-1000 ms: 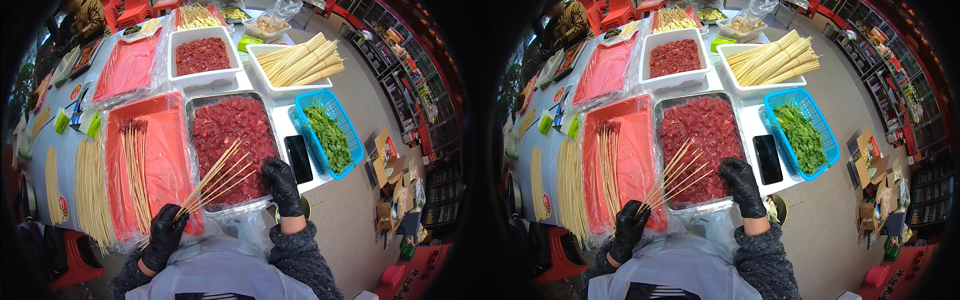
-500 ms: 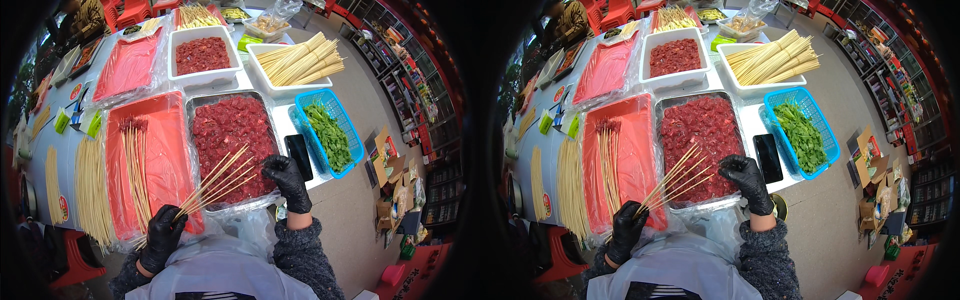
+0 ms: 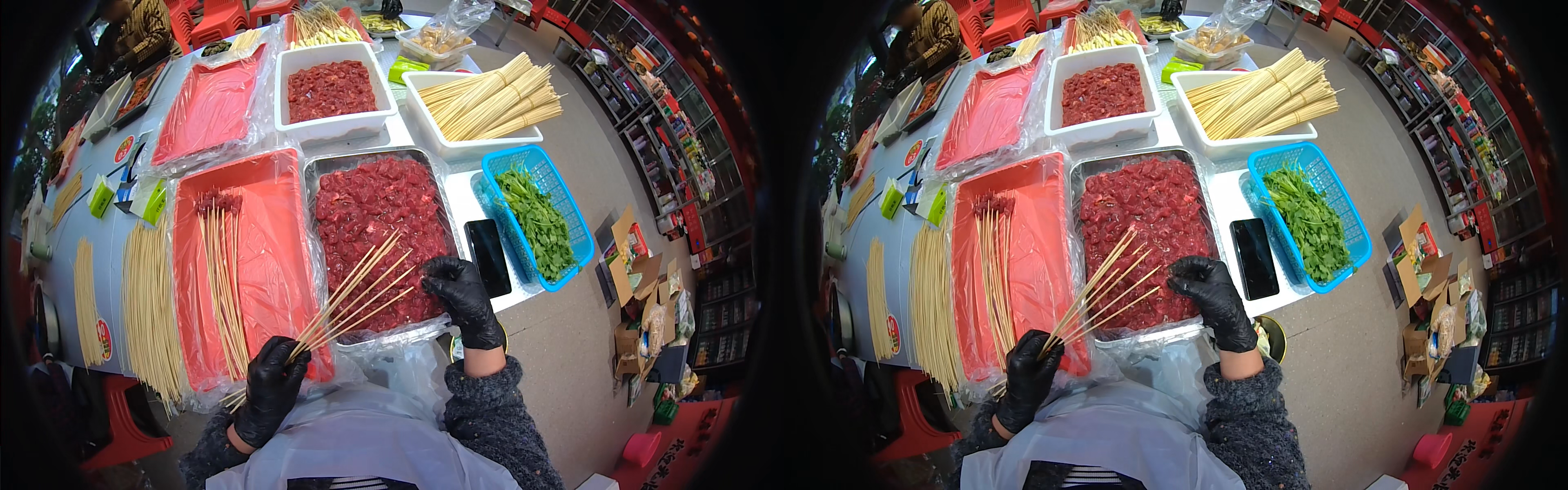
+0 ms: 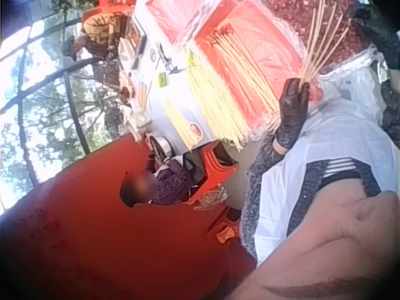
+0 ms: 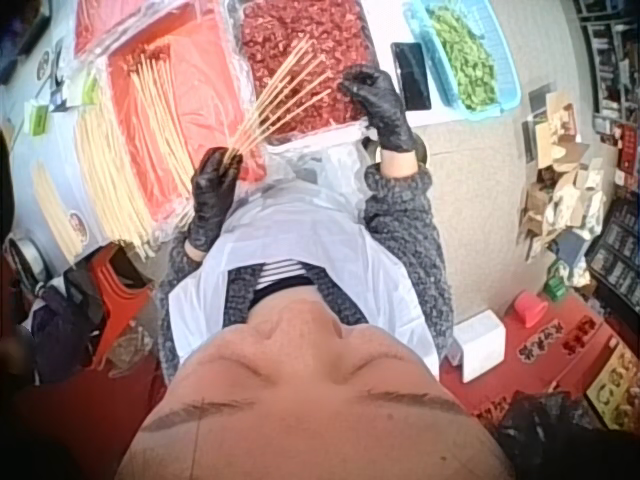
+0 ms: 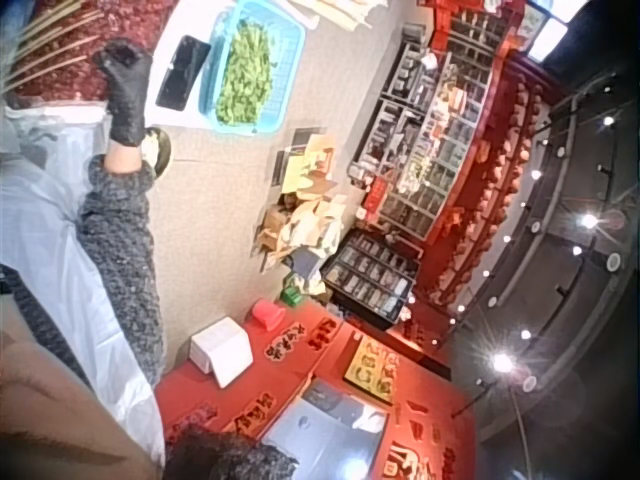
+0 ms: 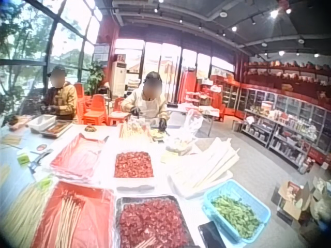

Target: The person threads small pieces of raw red meat onto wooden skewers one by one. They place the finished skewers into a red tray. Other trays of meat, vegetables, and skewers are visible on the table.

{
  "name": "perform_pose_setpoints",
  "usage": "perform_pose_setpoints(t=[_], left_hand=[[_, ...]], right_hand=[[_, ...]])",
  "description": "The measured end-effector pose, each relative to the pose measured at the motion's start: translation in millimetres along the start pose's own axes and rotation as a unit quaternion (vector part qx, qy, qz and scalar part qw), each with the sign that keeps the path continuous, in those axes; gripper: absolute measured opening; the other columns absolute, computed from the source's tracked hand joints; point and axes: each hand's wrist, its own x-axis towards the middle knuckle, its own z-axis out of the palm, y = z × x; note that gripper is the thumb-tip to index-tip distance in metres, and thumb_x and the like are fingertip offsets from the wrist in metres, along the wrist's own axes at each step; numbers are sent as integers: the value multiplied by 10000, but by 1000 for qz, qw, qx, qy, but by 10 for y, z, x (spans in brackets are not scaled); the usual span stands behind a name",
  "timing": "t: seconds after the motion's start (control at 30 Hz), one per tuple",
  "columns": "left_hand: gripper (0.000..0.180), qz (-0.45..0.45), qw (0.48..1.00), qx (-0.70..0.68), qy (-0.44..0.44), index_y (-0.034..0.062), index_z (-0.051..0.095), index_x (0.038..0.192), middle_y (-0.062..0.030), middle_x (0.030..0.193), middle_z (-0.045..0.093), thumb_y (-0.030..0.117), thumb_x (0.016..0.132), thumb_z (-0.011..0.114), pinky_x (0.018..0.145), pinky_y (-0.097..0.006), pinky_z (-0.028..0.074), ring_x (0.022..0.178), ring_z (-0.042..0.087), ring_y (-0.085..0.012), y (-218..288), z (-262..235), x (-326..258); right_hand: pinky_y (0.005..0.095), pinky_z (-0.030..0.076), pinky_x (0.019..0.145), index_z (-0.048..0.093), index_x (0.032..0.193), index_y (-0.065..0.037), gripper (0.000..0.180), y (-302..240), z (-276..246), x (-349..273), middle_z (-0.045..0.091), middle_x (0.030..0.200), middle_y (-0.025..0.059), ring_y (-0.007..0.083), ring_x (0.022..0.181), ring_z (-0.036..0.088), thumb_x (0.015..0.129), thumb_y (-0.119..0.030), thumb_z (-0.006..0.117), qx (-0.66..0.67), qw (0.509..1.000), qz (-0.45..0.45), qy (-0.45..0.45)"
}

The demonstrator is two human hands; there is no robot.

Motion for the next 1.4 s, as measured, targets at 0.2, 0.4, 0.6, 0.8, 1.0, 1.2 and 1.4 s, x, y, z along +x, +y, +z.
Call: perform_pose_setpoints(t=[0.2, 0.4, 0.6, 0.8, 1.0, 1.2, 1.4], left_hand=[[98, -6, 1000, -21, 5, -20, 594, 843, -107, 744, 559, -54, 755, 620, 597, -291, 453, 661, 576, -219, -16, 33, 4], [104, 5, 998, -67, -3, -16, 598, 863, -87, 760, 558, -53, 768, 619, 600, -278, 448, 675, 568, -174, -76, 119, -12], [130, -135, 933, -329, -54, -14, 603, 926, -48, 818, 569, -49, 801, 598, 626, -250, 468, 703, 561, -126, -70, 145, -9], [101, -206, 890, -370, -169, -10, 608, 932, -45, 789, 580, 6, 834, 588, 640, -246, 467, 666, 552, -113, -96, 166, 36], [83, -245, 887, -368, -132, -20, 608, 912, -33, 747, 564, 23, 842, 594, 579, -235, 452, 628, 527, -92, -199, 166, 33], [110, -198, 894, -393, -86, -28, 608, 950, -59, 854, 556, -9, 853, 561, 568, -228, 461, 642, 529, -91, -202, 156, 19], [104, -152, 923, -345, -72, -23, 601, 947, -79, 873, 601, -3, 851, 565, 573, -238, 473, 645, 556, -115, -248, 134, -5]], right_hand=[[239, 512, 698, 617, 920, 2, 207, 40, 67, -25, 632, 844, 66, 129, 738, 609, 724, 38, 671, 83, 996, 26, 22], [207, 484, 609, 622, 916, -11, 190, 156, 139, -40, 634, 797, 45, 96, 680, 595, 736, -1, 679, 89, 994, 40, 40], [187, 446, 567, 637, 876, -24, 138, 37, 163, 10, 637, 774, 28, 79, 647, 572, 752, -55, 687, -25, 997, 47, 61], [249, 501, 764, 622, 954, 46, 168, 120, 255, 106, 647, 899, 90, 131, 830, 610, 790, 11, 637, -60, 997, -48, 21], [302, 504, 724, 650, 953, -58, 251, 153, 159, 160, 648, 893, 100, 217, 790, 633, 714, -89, 716, -493, 861, -122, 29], [405, 481, 637, 604, 787, -108, 108, 360, 163, 266, 582, 784, 95, 302, 766, 578, 682, -93, 623, -682, 696, -222, -15], [414, 478, 601, 566, 757, -94, 70, 345, 183, 310, 571, 779, 115, 315, 758, 583, 692, -85, 591, -701, 686, -197, -1]])
